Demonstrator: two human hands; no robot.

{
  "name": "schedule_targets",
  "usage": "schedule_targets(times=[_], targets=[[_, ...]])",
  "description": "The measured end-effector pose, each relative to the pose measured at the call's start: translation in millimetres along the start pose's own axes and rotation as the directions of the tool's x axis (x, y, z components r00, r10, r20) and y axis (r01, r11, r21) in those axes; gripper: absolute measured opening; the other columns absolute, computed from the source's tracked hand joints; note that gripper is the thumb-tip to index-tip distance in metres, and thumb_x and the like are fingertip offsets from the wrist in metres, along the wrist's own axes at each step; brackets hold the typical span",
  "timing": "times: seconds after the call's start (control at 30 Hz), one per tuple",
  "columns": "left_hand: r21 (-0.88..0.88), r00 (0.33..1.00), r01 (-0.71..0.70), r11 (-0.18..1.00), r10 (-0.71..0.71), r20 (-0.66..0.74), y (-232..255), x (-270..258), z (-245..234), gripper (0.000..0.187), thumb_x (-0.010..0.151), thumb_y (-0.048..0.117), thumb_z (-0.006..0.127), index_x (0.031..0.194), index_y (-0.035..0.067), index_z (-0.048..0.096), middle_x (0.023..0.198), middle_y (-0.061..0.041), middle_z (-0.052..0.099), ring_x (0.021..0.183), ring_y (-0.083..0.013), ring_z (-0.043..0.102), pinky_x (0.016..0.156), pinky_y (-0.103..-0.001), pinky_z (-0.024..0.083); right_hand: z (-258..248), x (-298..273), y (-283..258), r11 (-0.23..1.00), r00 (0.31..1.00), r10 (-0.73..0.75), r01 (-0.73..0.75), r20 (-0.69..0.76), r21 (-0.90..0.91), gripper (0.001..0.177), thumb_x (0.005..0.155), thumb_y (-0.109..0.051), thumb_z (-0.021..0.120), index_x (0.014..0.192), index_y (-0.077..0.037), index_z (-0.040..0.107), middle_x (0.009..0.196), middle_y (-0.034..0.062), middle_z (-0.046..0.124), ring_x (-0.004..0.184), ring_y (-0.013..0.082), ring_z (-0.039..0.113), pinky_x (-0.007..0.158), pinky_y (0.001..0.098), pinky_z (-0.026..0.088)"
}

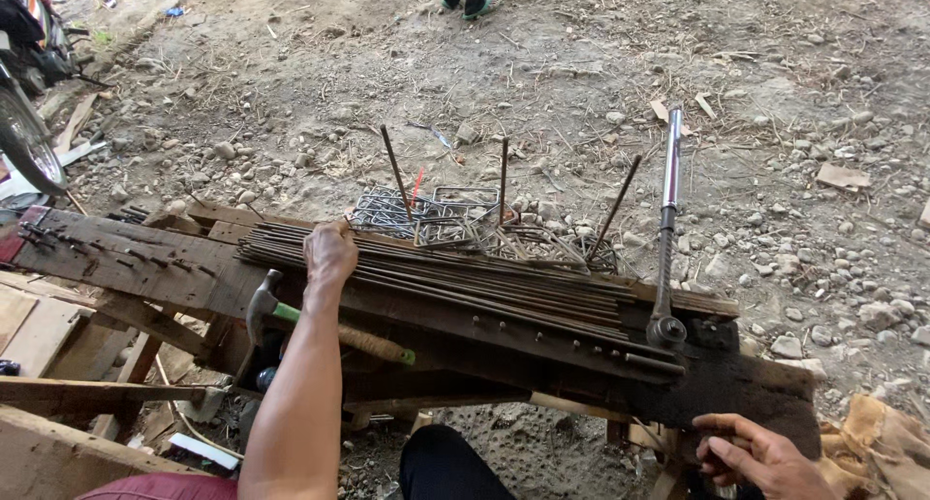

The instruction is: The person bends thin metal rods into rectangular shapes using a manual bending jig. They place the rods into the jig, use a lever to bend the metal, and then remove the finished pieces.

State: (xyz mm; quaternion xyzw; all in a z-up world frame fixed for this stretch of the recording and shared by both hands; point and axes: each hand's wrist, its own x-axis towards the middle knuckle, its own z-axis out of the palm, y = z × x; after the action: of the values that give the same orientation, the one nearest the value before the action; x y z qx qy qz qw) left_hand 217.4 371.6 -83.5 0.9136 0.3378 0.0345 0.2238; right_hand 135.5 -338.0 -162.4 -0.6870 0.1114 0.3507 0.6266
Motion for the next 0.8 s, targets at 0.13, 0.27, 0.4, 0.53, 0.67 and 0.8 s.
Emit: schedule_targets(times=[0.13,0.27,0.4,0.53,0.67,0.8], targets=[[-0.003,0.997,-0.063,0.998,0.063,-0.053,26,-53,-16,0.046,0.098,0.008,0.050,0.144,0.009,0.054,0.131,-0.019,0.057,0.118,-0.0369,0.050,0.098,-0.050,0.045,17,-26,-14,0.999,0.997,0.011,-0.014,-0.071,-0.042,0.037,0.092,0.000,0.064,0.127,0.005,0.072,0.089,0.0322,0.079,0.071,0.0358,0.069,0.065,0.0443,0.058],[0.088,0.829,-0.508,0.857,0.514,-0.221,42,-87,11,0.029,0.091,0.014,0.064,0.117,0.014,0.074,0.116,-0.013,0.069,0.098,-0.0364,0.057,0.083,-0.047,0.048,31,-52,-23,0.988,0.991,0.083,-0.096,-0.108,-0.121,0.038,0.093,-0.009,0.064,0.128,0.000,0.072,0.093,0.0268,0.080,0.080,0.0311,0.073,0.072,0.0404,0.060],[0.005,0.774,-0.631,0.776,0.629,0.074,78,-110,18,0.029,0.093,0.018,0.065,0.120,0.010,0.072,0.117,-0.007,0.071,0.109,-0.0335,0.057,0.088,-0.047,0.047,32,-59,9,0.993,0.994,0.017,-0.029,-0.104,-0.112,0.034,0.091,-0.006,0.066,0.124,0.001,0.072,0.089,0.0234,0.080,0.074,0.0279,0.071,0.066,0.0367,0.059],[0.034,0.790,-0.613,0.789,0.611,0.054,72,-89,64,0.034,0.089,0.025,0.069,0.121,0.016,0.073,0.119,-0.004,0.066,0.109,-0.0373,0.054,0.095,-0.046,0.043,41,-87,-14,0.993,0.989,0.050,-0.064,-0.141,-0.095,0.032,0.093,-0.006,0.064,0.123,0.001,0.073,0.090,0.0235,0.078,0.072,0.0283,0.070,0.067,0.0357,0.057],[0.114,0.871,-0.484,0.868,0.465,0.156,85,-95,59,0.029,0.089,0.025,0.068,0.117,0.024,0.075,0.132,-0.005,0.057,0.120,-0.0396,0.049,0.095,-0.054,0.047,32,-93,17,0.985,0.976,0.152,-0.163,-0.155,-0.061,0.035,0.096,-0.009,0.061,0.128,0.000,0.071,0.093,0.0253,0.077,0.076,0.0309,0.069,0.071,0.0389,0.057],[0.090,0.882,-0.471,0.877,0.468,0.055,82,-89,63,0.018,0.084,0.023,0.076,0.101,0.020,0.079,0.119,-0.002,0.063,0.112,-0.0327,0.056,0.088,-0.049,0.050,46,-109,8,0.981,0.969,0.192,-0.196,-0.156,-0.007,0.033,0.098,-0.009,0.060,0.127,0.001,0.072,0.094,0.0258,0.077,0.076,0.0301,0.067,0.073,0.0374,0.054]])
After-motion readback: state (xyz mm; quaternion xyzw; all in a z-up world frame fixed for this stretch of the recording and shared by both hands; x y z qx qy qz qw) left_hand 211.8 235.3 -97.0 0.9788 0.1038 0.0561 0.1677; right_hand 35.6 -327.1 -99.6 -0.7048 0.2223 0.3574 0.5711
